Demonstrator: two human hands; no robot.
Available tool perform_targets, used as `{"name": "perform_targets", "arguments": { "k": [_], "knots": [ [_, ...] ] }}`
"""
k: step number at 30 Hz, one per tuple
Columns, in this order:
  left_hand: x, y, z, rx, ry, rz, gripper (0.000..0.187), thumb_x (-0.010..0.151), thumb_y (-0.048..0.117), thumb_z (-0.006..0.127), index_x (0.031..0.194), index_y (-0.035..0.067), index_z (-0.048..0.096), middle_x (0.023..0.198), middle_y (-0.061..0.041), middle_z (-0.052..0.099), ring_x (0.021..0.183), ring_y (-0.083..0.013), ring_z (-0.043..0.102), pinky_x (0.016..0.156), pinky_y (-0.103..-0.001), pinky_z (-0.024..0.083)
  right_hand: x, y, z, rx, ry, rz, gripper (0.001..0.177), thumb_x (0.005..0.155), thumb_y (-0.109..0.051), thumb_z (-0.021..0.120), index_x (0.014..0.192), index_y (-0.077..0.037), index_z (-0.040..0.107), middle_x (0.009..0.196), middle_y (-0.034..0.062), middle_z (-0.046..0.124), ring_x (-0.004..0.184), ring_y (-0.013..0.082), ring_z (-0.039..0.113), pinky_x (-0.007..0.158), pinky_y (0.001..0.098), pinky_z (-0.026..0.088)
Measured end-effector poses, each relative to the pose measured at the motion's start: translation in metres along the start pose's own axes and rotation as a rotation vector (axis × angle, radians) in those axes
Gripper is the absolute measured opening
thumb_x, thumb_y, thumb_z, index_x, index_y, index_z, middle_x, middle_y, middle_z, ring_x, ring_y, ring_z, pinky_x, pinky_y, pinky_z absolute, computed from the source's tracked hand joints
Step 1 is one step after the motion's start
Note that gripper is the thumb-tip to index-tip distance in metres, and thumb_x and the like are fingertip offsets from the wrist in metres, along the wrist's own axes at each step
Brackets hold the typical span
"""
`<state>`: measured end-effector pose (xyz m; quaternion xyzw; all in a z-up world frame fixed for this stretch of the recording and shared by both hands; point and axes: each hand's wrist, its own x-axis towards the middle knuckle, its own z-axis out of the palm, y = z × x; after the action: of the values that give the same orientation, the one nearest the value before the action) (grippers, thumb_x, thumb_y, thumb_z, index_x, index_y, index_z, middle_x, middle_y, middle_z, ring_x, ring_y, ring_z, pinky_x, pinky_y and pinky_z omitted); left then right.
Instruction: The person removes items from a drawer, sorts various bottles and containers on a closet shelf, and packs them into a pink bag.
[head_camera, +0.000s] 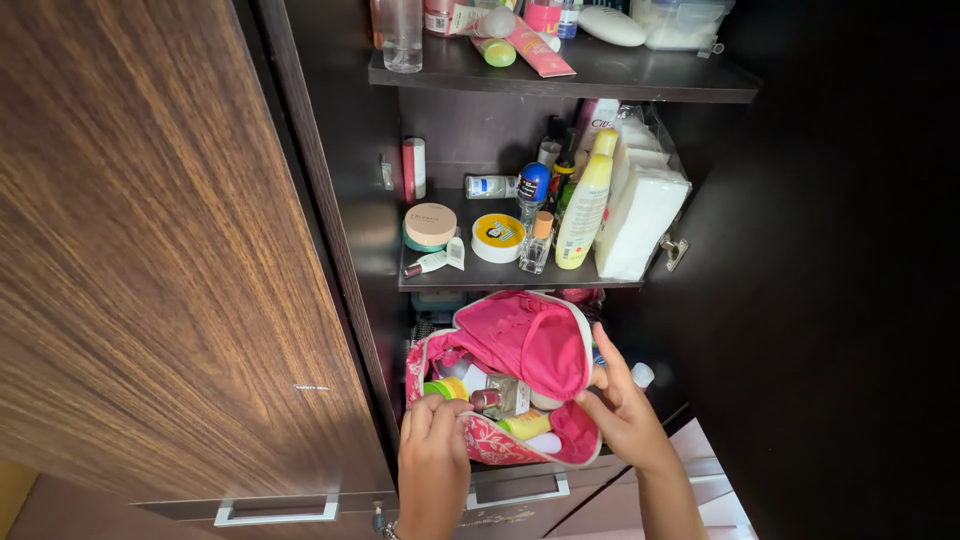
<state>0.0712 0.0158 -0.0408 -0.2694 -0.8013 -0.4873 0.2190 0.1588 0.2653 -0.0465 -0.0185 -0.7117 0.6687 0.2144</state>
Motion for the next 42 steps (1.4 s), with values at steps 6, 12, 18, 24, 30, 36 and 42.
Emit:
{"name": "perform_targets", "arguments": {
  "k": [6, 12, 18, 24, 30, 36, 42],
  "knots": [
    [-0.009, -0.005, 0.002, -0.002, -0.039, -0.038, 0.013, 0.085, 0.006, 0.067, 0.096, 0.009, 0.071, 0.101, -0.012, 0.064, 0.098, -0.0347, 0.062, 0.083, -0.043, 0.05, -0.017, 0.023, -0.02, 0.038, -0.005, -0.03, 0.091, 0.092, 0.01, 0.056, 0.166, -0.01, 0.007, 0.122, 0.0114, 0.069, 0.113, 0.0164, 0.064, 0.101, 0.0314, 0.047],
    [-0.011, -0.009, 0.004, 0.017, -0.062, -0.009, 0.012, 0.086, 0.007, 0.066, 0.097, 0.009, 0.071, 0.099, -0.011, 0.064, 0.097, -0.0334, 0.062, 0.084, -0.043, 0.05, -0.035, 0.038, -0.028, 0.077, 0.078, -0.054, 0.086, 0.091, 0.01, 0.057, 0.163, -0.006, 0.013, 0.132, 0.0141, 0.067, 0.122, 0.0182, 0.061, 0.105, 0.036, 0.044],
    [-0.009, -0.005, 0.006, 0.003, -0.086, -0.005, 0.014, 0.085, 0.006, 0.066, 0.097, 0.009, 0.072, 0.099, -0.012, 0.065, 0.098, -0.0346, 0.062, 0.084, -0.043, 0.049, -0.022, 0.016, -0.023, 0.299, 0.117, 0.05, 0.069, 0.09, 0.003, 0.058, 0.153, 0.0, 0.03, 0.136, 0.0139, 0.065, 0.125, 0.0211, 0.062, 0.105, 0.0394, 0.047],
    [-0.006, 0.0, 0.003, -0.015, -0.115, 0.046, 0.014, 0.087, 0.006, 0.064, 0.099, 0.009, 0.071, 0.098, -0.012, 0.064, 0.098, -0.0346, 0.062, 0.086, -0.043, 0.049, -0.015, 0.056, -0.035, 0.215, 0.151, 0.215, 0.054, 0.092, -0.005, 0.063, 0.144, -0.001, 0.051, 0.128, 0.0124, 0.068, 0.11, 0.0192, 0.067, 0.094, 0.038, 0.053],
    [-0.002, 0.006, -0.002, -0.047, -0.125, 0.023, 0.013, 0.088, 0.009, 0.066, 0.1, 0.008, 0.072, 0.099, -0.013, 0.065, 0.098, -0.0356, 0.062, 0.085, -0.043, 0.049, -0.034, 0.082, -0.071, 0.092, -0.024, 0.011, 0.029, 0.099, -0.002, 0.068, 0.127, 0.003, 0.073, 0.125, 0.0164, 0.066, 0.111, 0.0228, 0.063, 0.094, 0.0377, 0.051],
    [0.021, 0.007, -0.005, -0.247, -0.059, 0.174, 0.024, 0.086, 0.008, 0.066, 0.11, 0.002, 0.068, 0.113, -0.016, 0.067, 0.108, -0.0367, 0.063, 0.087, -0.043, 0.051, -0.025, -0.006, -0.035, -0.334, -0.244, -0.377, 0.037, 0.092, 0.001, 0.069, 0.127, -0.007, 0.078, 0.147, 0.0147, 0.057, 0.139, 0.0305, 0.055, 0.114, 0.0426, 0.043],
    [0.051, 0.008, 0.016, -0.078, 0.034, 0.019, 0.01, 0.093, 0.006, 0.066, 0.101, 0.006, 0.07, 0.107, -0.015, 0.066, 0.101, -0.0339, 0.066, 0.086, -0.041, 0.054, -0.008, -0.044, 0.013, -0.476, 0.0, -0.123, 0.094, 0.071, -0.007, 0.081, 0.151, -0.018, 0.033, 0.161, 0.017, 0.029, 0.144, 0.0321, 0.036, 0.111, 0.0364, 0.034]
  ]
}}
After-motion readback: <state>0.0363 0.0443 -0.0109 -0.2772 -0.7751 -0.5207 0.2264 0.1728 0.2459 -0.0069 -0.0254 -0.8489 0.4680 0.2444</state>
